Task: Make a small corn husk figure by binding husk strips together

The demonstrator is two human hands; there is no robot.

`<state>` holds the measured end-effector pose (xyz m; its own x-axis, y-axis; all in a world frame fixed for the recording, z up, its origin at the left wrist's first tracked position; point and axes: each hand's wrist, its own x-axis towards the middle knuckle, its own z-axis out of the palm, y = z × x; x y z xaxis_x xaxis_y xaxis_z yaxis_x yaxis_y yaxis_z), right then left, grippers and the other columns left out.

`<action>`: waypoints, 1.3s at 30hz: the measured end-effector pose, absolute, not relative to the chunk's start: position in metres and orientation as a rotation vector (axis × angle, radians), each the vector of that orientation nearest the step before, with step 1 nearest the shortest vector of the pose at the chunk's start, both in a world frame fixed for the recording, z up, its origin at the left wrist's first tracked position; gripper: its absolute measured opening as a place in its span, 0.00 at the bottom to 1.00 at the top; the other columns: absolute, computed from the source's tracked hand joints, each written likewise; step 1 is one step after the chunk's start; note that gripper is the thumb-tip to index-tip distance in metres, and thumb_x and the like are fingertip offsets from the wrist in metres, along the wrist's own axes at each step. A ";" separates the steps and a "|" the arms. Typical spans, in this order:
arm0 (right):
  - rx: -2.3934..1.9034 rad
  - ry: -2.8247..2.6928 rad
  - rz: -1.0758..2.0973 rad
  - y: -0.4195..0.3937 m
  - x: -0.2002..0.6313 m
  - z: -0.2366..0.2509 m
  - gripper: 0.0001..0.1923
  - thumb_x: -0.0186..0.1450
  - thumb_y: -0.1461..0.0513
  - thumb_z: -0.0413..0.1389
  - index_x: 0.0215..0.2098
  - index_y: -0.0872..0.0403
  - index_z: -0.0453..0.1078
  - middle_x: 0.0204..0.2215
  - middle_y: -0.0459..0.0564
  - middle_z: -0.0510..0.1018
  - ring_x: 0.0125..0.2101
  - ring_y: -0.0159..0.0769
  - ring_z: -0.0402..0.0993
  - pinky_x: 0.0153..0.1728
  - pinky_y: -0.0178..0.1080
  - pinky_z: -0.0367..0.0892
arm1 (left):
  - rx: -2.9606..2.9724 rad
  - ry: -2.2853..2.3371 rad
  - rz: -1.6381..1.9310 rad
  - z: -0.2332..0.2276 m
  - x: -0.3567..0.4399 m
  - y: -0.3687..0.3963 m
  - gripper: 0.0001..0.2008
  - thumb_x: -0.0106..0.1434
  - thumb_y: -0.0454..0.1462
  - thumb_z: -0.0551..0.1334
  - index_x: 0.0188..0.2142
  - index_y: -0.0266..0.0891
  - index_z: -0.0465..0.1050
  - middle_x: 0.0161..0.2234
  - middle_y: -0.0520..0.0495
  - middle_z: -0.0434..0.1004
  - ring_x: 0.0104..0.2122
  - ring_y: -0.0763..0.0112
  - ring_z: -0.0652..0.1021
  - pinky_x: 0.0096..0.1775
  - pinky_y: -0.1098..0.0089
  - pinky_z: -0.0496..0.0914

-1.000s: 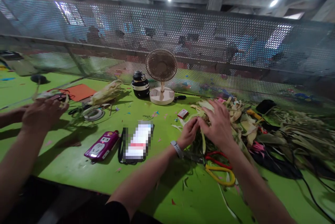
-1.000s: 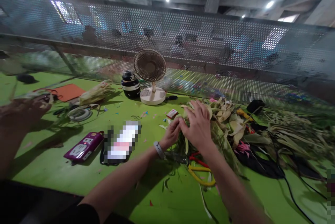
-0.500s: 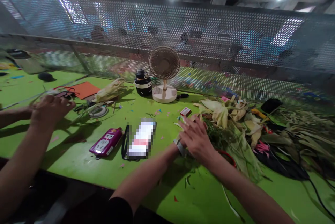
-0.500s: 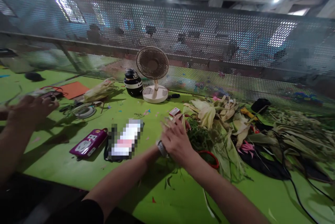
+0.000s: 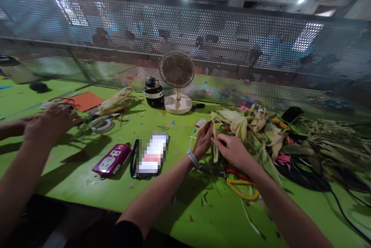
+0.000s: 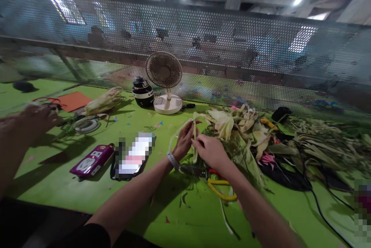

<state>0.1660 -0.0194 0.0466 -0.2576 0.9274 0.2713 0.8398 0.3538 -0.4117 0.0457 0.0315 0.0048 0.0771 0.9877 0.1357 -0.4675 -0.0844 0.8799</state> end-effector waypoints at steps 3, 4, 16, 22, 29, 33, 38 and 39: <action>-1.408 -2.254 0.442 -0.017 0.165 0.044 0.17 0.67 0.57 0.45 0.22 0.53 0.59 0.18 0.43 0.66 0.20 0.29 0.60 0.23 0.33 0.52 | 1.102 0.713 1.439 -0.002 0.048 0.036 0.15 0.56 0.50 0.63 0.32 0.41 0.74 0.22 0.52 0.68 0.25 0.72 0.67 0.31 0.71 0.63; -1.403 -2.291 0.483 -0.017 0.165 0.045 0.18 0.67 0.57 0.44 0.21 0.53 0.59 0.18 0.43 0.66 0.20 0.29 0.60 0.23 0.33 0.52 | 1.120 0.707 1.459 -0.004 0.049 0.037 0.15 0.56 0.51 0.62 0.30 0.41 0.73 0.22 0.52 0.67 0.23 0.73 0.66 0.30 0.71 0.62; -1.506 -2.636 0.363 -0.054 0.175 0.079 0.22 0.64 0.48 0.50 0.21 0.54 0.67 0.18 0.46 0.72 0.19 0.29 0.61 0.21 0.35 0.44 | 1.265 0.737 1.492 -0.014 0.053 0.039 0.17 0.62 0.52 0.55 0.37 0.42 0.69 0.24 0.52 0.67 0.23 0.73 0.66 0.28 0.70 0.62; -1.490 -2.651 0.430 -0.053 0.176 0.085 0.19 0.66 0.48 0.49 0.29 0.53 0.69 0.24 0.46 0.75 0.24 0.31 0.68 0.25 0.33 0.50 | 1.379 0.786 1.516 -0.015 0.055 0.040 0.16 0.65 0.50 0.52 0.37 0.41 0.66 0.26 0.52 0.67 0.24 0.74 0.66 0.29 0.71 0.64; -1.548 -2.185 0.181 -0.041 0.186 0.088 0.17 0.67 0.52 0.49 0.29 0.53 0.69 0.22 0.45 0.74 0.23 0.30 0.66 0.27 0.33 0.54 | 1.478 0.757 1.538 -0.011 0.058 0.033 0.16 0.65 0.49 0.52 0.35 0.40 0.66 0.26 0.52 0.64 0.25 0.74 0.66 0.30 0.71 0.64; -1.599 -2.130 0.067 -0.033 0.188 0.083 0.14 0.66 0.53 0.50 0.29 0.52 0.69 0.23 0.45 0.75 0.22 0.31 0.66 0.27 0.34 0.55 | 1.434 0.739 1.546 -0.009 0.058 0.029 0.15 0.65 0.49 0.53 0.35 0.40 0.65 0.26 0.53 0.63 0.24 0.75 0.66 0.28 0.71 0.64; -1.652 -2.087 0.135 -0.025 0.186 0.073 0.13 0.64 0.51 0.52 0.32 0.52 0.70 0.27 0.46 0.78 0.27 0.35 0.72 0.30 0.36 0.61 | 1.443 0.767 1.587 -0.011 0.057 0.032 0.14 0.65 0.48 0.54 0.33 0.40 0.65 0.26 0.52 0.63 0.26 0.74 0.66 0.31 0.71 0.65; -1.635 -2.093 0.159 -0.025 0.185 0.072 0.13 0.65 0.51 0.52 0.32 0.52 0.70 0.28 0.46 0.78 0.29 0.36 0.73 0.31 0.37 0.62 | 1.450 0.769 1.601 -0.012 0.057 0.032 0.13 0.64 0.48 0.54 0.33 0.40 0.65 0.27 0.52 0.63 0.26 0.74 0.66 0.32 0.71 0.65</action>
